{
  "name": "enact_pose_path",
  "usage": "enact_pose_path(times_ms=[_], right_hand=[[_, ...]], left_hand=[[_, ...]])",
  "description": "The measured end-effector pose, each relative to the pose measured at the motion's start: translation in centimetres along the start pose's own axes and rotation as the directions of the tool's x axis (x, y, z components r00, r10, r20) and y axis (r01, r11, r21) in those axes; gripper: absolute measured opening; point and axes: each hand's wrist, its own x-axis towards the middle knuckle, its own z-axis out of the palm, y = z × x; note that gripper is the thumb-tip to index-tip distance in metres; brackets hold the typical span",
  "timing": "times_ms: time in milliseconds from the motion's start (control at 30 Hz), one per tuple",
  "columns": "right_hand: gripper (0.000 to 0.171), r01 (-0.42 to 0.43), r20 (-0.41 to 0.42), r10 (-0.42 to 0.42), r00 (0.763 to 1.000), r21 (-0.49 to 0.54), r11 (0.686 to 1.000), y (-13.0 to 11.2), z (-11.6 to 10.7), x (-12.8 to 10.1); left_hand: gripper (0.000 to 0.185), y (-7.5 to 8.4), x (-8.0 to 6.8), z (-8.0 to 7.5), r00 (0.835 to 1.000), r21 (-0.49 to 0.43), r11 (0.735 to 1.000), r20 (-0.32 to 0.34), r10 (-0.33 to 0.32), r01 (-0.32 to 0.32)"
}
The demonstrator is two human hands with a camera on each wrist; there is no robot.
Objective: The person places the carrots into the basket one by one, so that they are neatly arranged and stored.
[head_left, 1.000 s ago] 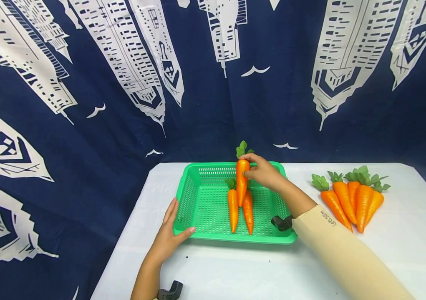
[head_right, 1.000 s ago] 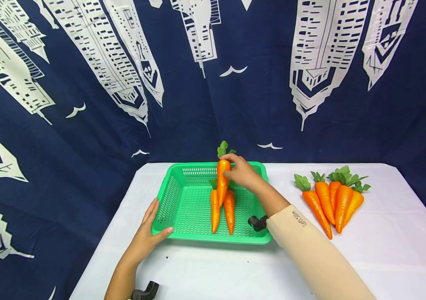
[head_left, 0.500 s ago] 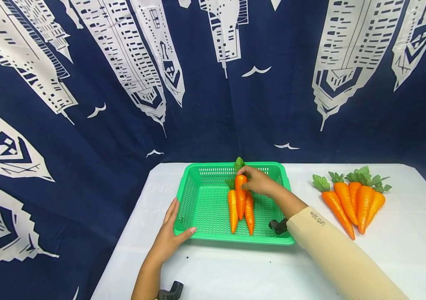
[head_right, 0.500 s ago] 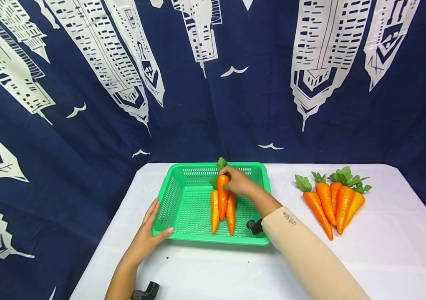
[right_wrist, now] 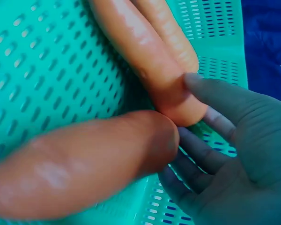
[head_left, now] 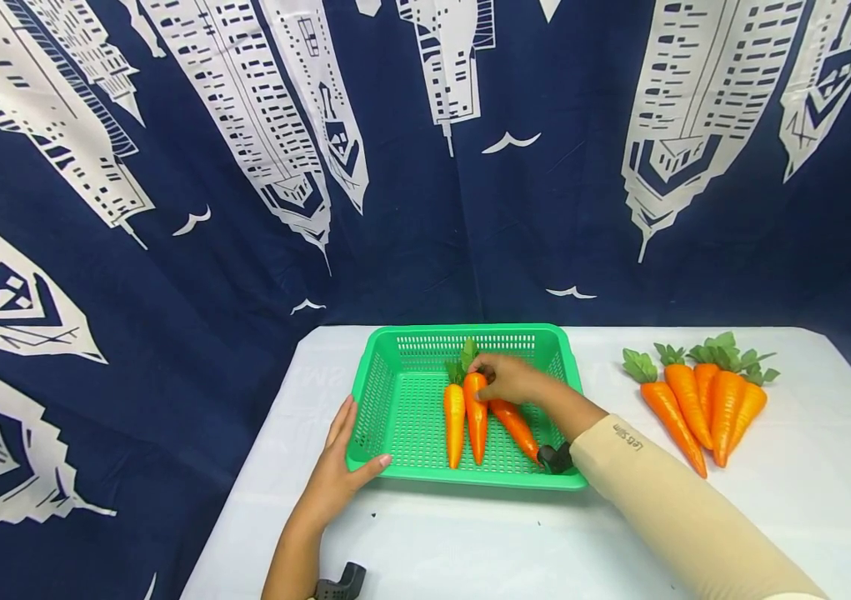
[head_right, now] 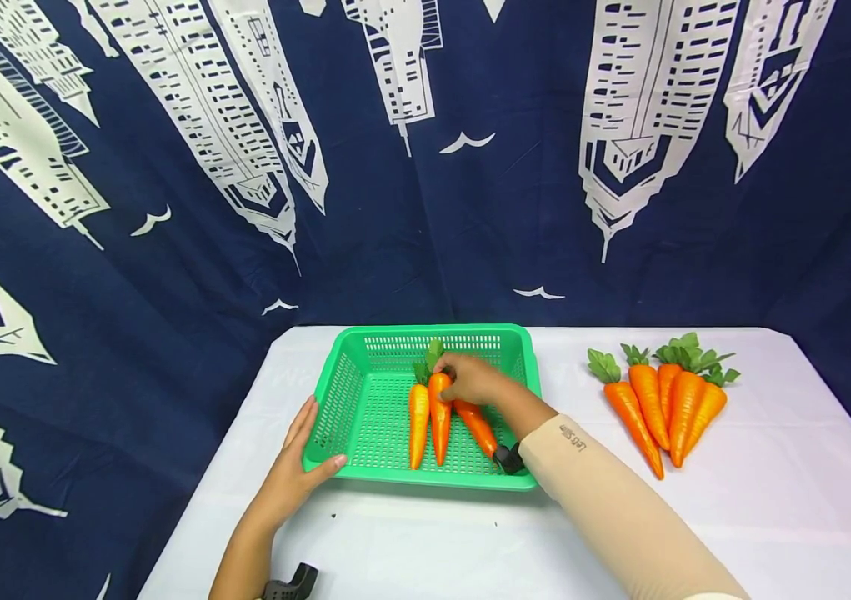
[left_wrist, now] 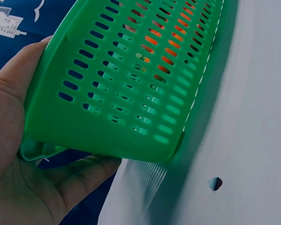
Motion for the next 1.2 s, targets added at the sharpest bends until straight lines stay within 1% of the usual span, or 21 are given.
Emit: enact_pose_path(times_ms=[100, 233, 433, 500, 567, 700, 800, 967, 1100, 1200], right_hand=[[0.037, -0.001, 0.023, 0.002, 1.000, -0.057, 0.998, 0.1, 0.3, -0.1], [0.038, -0.006, 0.019, 0.008, 1.000, -0.080, 0.997, 0.1, 0.3, -0.3], [0.042, 0.008, -0.005, -0.008, 1.000, -0.010, 1.000, 0.1, -0.1, -0.3], [0.041, 0.024, -0.026, -0.024, 0.999, 0.019, 1.000, 0.0, -0.2, -0.3], [0.041, 0.026, -0.054, -0.022, 0.998, 0.065, 0.998, -0.2, -0.5, -0.3], [0.045, 0.028, -0.123, -0.007, 0.992, 0.164, 0.986, -0.7, -1.1, -0.6], [0.048, 0.029, -0.171, 0.007, 0.985, 0.205, 0.978, -1.0, -1.6, -0.8], [0.049, 0.070, -0.215, -0.011, 0.976, 0.268, 0.961, -1.3, -2.8, -1.6], [0.048, 0.106, -0.251, -0.034, 0.968, 0.281, 0.954, -1.3, -4.0, -2.5], [0.048, 0.110, -0.274, -0.032, 0.961, 0.274, 0.955, -1.3, -4.9, -3.4]], left_hand=[[0.107, 0.0, 0.0, 0.0, 1.000, -0.005, 1.000, 0.000, -0.002, 0.002], [0.106, 0.1, 0.1, 0.0, 1.000, -0.008, 1.000, 0.002, -0.004, 0.004], [0.105, 0.1, 0.1, 0.0, 1.000, 0.001, 1.000, 0.001, -0.007, 0.007], [0.105, 0.1, 0.1, 0.0, 1.000, 0.001, 1.000, 0.000, -0.008, 0.008], [0.105, 0.1, 0.1, 0.0, 1.000, 0.001, 1.000, -0.001, -0.009, 0.009], [0.107, 0.2, 0.0, 0.0, 1.000, -0.004, 1.000, -0.002, -0.010, 0.010], [0.108, 0.2, 0.0, 0.0, 1.000, -0.002, 1.000, -0.002, -0.009, 0.009], [0.108, 0.3, 0.0, 0.0, 1.000, 0.008, 1.000, -0.003, -0.015, 0.015], [0.108, 0.3, 0.0, 0.0, 1.000, 0.006, 1.000, -0.003, -0.019, 0.019], [0.108, 0.3, 0.0, 0.0, 1.000, 0.007, 1.000, -0.003, -0.017, 0.017]])
